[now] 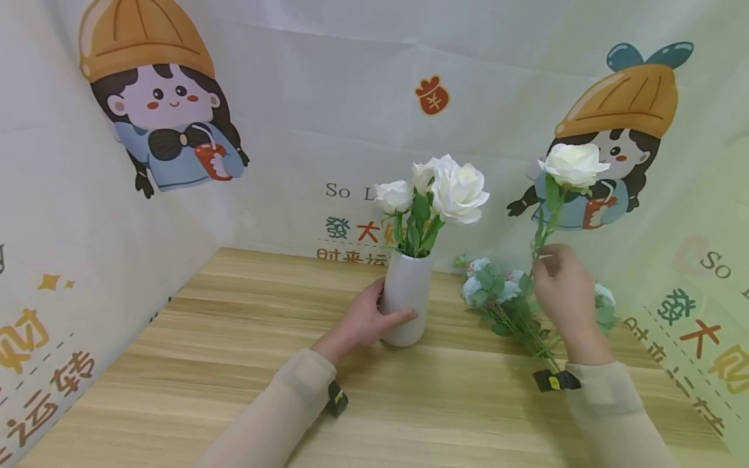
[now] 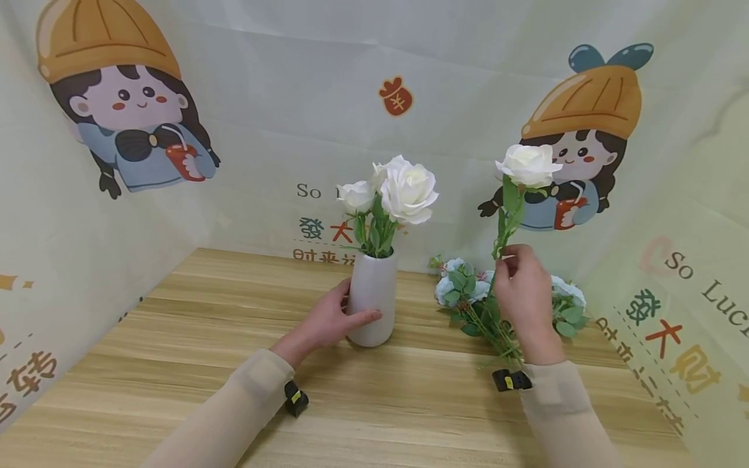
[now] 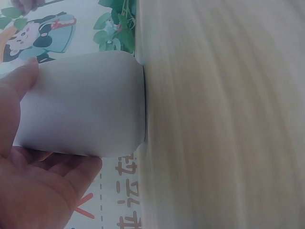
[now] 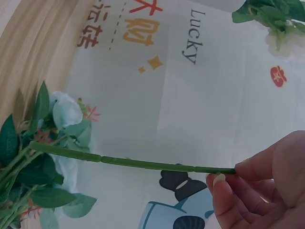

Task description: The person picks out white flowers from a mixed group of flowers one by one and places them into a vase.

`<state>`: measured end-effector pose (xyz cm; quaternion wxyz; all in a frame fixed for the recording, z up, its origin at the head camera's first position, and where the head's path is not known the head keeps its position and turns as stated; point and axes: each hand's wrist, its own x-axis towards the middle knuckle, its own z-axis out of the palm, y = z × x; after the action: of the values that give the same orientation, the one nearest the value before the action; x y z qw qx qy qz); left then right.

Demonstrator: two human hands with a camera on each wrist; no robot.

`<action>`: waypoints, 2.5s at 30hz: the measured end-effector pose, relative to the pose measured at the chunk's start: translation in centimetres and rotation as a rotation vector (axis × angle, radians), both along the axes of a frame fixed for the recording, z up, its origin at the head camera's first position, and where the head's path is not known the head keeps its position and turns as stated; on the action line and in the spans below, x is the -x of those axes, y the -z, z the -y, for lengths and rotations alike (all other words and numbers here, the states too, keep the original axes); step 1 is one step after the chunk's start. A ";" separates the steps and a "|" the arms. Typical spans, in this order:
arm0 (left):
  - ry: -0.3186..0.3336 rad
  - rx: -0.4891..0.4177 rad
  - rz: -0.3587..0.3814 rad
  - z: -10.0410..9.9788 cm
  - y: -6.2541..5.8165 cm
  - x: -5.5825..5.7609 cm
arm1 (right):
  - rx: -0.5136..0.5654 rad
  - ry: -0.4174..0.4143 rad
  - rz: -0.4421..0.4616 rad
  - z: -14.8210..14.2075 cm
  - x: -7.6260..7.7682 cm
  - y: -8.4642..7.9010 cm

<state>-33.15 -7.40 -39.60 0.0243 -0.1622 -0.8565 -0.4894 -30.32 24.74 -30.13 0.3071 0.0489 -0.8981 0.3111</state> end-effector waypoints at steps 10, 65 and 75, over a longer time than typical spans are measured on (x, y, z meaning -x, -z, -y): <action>-0.002 0.007 -0.002 0.0 0.2 0.3 | 0.049 -0.055 -0.114 2.2 -0.1 -1.2; 0.005 0.005 -0.013 0.0 0.0 0.1 | 0.462 -0.439 -0.717 11.1 -4.1 -6.1; -0.003 0.005 -0.010 0.0 0.0 0.2 | 0.511 -0.499 -0.673 11.8 -2.8 -5.0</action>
<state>-33.30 -7.43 -39.62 0.0289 -0.1637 -0.8578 -0.4864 -27.50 12.96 -25.14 0.4986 0.2835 -0.6049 0.5524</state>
